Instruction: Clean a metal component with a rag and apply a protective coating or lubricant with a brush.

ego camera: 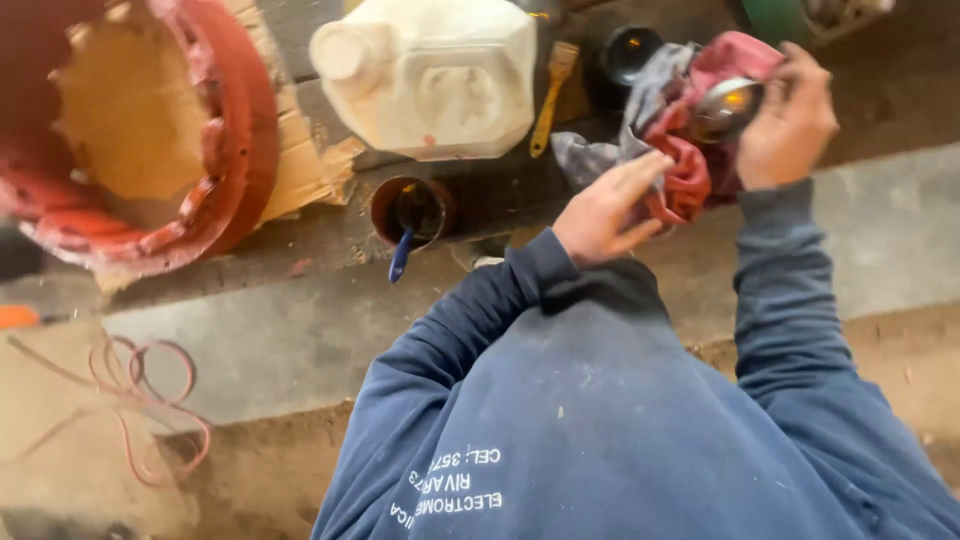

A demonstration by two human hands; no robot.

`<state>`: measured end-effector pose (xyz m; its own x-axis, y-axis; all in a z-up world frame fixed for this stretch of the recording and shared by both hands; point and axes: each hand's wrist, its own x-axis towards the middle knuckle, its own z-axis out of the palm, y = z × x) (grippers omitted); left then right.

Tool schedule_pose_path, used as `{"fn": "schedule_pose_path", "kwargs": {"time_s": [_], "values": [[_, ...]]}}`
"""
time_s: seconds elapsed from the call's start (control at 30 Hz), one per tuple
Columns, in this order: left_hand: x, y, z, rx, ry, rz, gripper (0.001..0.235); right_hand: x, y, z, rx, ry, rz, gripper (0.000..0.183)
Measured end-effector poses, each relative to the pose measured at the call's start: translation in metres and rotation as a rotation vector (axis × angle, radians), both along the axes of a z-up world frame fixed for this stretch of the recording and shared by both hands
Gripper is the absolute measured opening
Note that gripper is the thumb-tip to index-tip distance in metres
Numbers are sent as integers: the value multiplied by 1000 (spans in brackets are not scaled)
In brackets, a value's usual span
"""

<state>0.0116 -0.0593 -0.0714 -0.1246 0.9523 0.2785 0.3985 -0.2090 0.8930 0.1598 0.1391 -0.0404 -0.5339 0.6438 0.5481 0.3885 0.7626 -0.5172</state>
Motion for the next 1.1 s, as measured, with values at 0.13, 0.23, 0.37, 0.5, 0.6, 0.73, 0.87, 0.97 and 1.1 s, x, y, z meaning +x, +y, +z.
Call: {"fn": "schedule_pose_path", "kwargs": {"time_s": [0.13,0.23,0.37,0.5,0.6,0.73,0.87,0.97,1.1], "values": [[-2,39,-36,-153,-426,64,78,-10,-13,-25,-216,26,-85,4],[-14,61,-24,-301,-293,51,80,-8,-23,-32,-340,0,-185,11],[-18,65,-39,-346,-504,-18,63,11,-17,-44,-817,234,123,32],[-38,41,-83,-379,-955,62,47,22,-12,-43,-1303,330,634,106],[-36,14,-112,-354,-1081,231,41,9,-8,-56,-1114,159,749,116],[-13,-19,-99,-114,-1067,479,36,-13,8,-77,-767,-171,739,124],[11,-44,-57,218,-1140,593,23,-28,59,-98,-156,-337,513,74],[37,-72,-31,375,-1287,614,20,-47,85,-83,-38,-347,513,63],[67,-93,-16,502,-1458,552,27,-73,61,40,-101,-666,634,83]]}}
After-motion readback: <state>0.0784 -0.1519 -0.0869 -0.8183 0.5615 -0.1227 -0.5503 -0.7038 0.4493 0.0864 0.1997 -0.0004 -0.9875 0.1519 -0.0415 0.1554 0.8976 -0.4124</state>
